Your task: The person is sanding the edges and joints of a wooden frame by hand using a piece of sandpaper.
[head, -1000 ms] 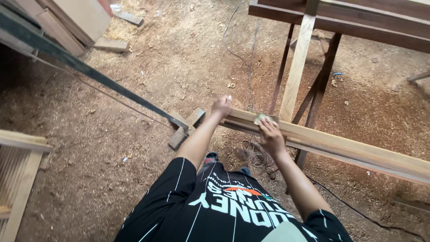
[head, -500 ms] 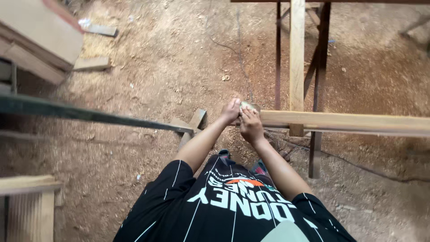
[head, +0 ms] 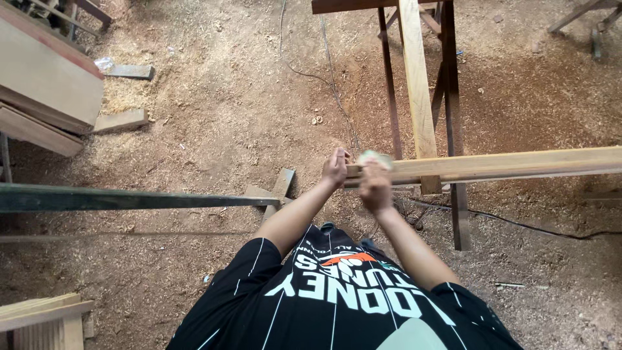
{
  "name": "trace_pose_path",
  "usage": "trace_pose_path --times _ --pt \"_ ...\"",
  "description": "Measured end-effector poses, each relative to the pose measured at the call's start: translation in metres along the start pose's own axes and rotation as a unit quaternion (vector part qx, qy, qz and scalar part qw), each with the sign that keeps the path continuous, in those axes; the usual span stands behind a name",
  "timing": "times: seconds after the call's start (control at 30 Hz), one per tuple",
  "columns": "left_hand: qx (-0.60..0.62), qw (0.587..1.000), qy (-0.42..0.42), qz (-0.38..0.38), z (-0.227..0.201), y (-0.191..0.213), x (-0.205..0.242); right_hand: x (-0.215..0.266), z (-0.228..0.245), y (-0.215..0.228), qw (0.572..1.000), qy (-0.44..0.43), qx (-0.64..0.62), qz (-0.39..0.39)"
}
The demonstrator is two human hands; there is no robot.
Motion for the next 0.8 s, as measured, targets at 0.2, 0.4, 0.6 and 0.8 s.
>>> trace_pose_path --times 0.2,0.4,0.6,0.8 --pt "0.058 0.995 -0.084 -0.016 0.004 0.000 0.000 0.006 0.010 0.017 0.992 0.099 0.021 0.079" --pt "0.080 0.996 -0.041 0.007 0.010 0.000 0.001 0.010 -0.031 0.051 0.990 0.023 0.121 0.066" --pt "0.084 0.993 -0.065 -0.055 0.019 -0.002 -0.003 0.010 0.028 0.013 0.993 0.041 0.059 0.098" --pt "0.135 0.990 -0.014 -0.049 0.021 -0.003 -0.006 0.019 -0.015 0.028 0.989 0.110 0.058 0.083"
Point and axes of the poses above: each hand's wrist, its own x-axis away from the middle knuckle, its own y-axis out of the back of the hand, z = x × y, the point moved 2 cm from there along -x, towards the middle knuckle, and after that the axes turned 14 degrees about x, right-handed, at the moved point
